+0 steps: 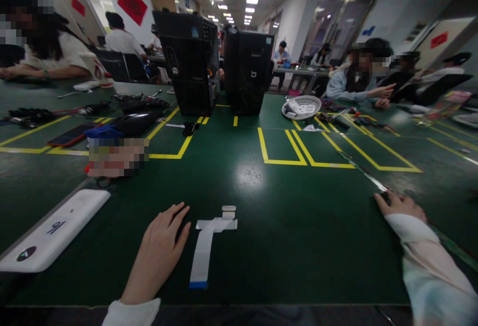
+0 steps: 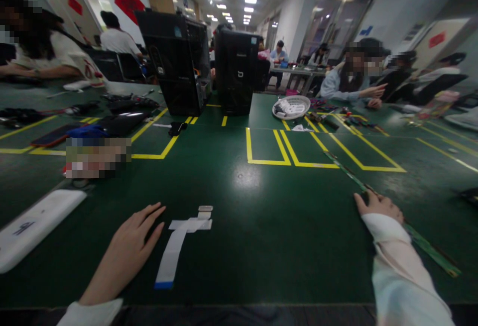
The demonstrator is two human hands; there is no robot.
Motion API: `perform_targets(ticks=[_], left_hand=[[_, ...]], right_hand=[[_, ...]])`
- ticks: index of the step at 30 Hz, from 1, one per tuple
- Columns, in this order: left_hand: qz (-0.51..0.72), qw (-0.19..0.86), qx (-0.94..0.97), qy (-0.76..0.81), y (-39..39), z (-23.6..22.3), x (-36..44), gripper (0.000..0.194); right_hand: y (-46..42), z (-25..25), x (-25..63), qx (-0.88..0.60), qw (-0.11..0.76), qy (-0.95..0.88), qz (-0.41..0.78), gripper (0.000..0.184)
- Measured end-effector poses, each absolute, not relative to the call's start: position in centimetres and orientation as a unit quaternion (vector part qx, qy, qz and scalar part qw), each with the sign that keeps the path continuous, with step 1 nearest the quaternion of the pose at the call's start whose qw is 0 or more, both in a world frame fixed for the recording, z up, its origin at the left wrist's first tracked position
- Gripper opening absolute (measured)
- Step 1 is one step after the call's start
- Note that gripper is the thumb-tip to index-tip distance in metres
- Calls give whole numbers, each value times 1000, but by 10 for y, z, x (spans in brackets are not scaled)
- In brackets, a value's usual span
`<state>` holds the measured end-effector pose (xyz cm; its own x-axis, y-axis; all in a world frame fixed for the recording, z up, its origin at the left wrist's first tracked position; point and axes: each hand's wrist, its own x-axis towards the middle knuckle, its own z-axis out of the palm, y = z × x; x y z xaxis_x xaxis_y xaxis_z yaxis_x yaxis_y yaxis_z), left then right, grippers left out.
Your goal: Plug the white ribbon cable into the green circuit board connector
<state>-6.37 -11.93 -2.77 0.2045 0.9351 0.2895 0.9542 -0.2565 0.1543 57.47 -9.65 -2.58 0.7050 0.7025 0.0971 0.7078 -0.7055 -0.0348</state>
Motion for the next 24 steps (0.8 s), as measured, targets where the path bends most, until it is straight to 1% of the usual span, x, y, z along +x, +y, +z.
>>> perform_targets(ticks=[4, 9, 11, 13, 15, 17, 20, 22, 24], left_hand=[[-172, 32, -776, -606, -119, -28, -64, 53], [-171, 31, -779, -602, -119, -29, -65, 53], [-169, 34, -780, -601, -119, -30, -65, 54], [-165, 36, -780, -603, -118, -30, -66, 54], [-163, 35, -779, -604, -118, -30, -66, 54], [-162, 33, -780, -604, -118, -29, -65, 53], [-161, 31, -777, -608, -119, -27, -64, 52], [-161, 30, -776, -609, -119, -27, -63, 52], [-164, 31, -777, -607, -120, -27, -63, 53]], right_hand=[[-106, -41, 581, -863, 33, -502, -50, 69], [-130, -56, 567, -733, 94, -669, -80, 61], [-140, -57, 557, -703, 119, -696, -89, 56], [-148, -57, 549, -706, 142, -684, -118, 56], [-154, -56, 548, -747, 157, -625, -161, 63], [-158, -56, 556, -801, 157, -546, -190, 78], [-162, -59, 588, -864, 145, -449, -178, 99], [-164, -62, 617, -888, 143, -405, -167, 106], [-166, -64, 642, -878, 137, -417, -190, 103]])
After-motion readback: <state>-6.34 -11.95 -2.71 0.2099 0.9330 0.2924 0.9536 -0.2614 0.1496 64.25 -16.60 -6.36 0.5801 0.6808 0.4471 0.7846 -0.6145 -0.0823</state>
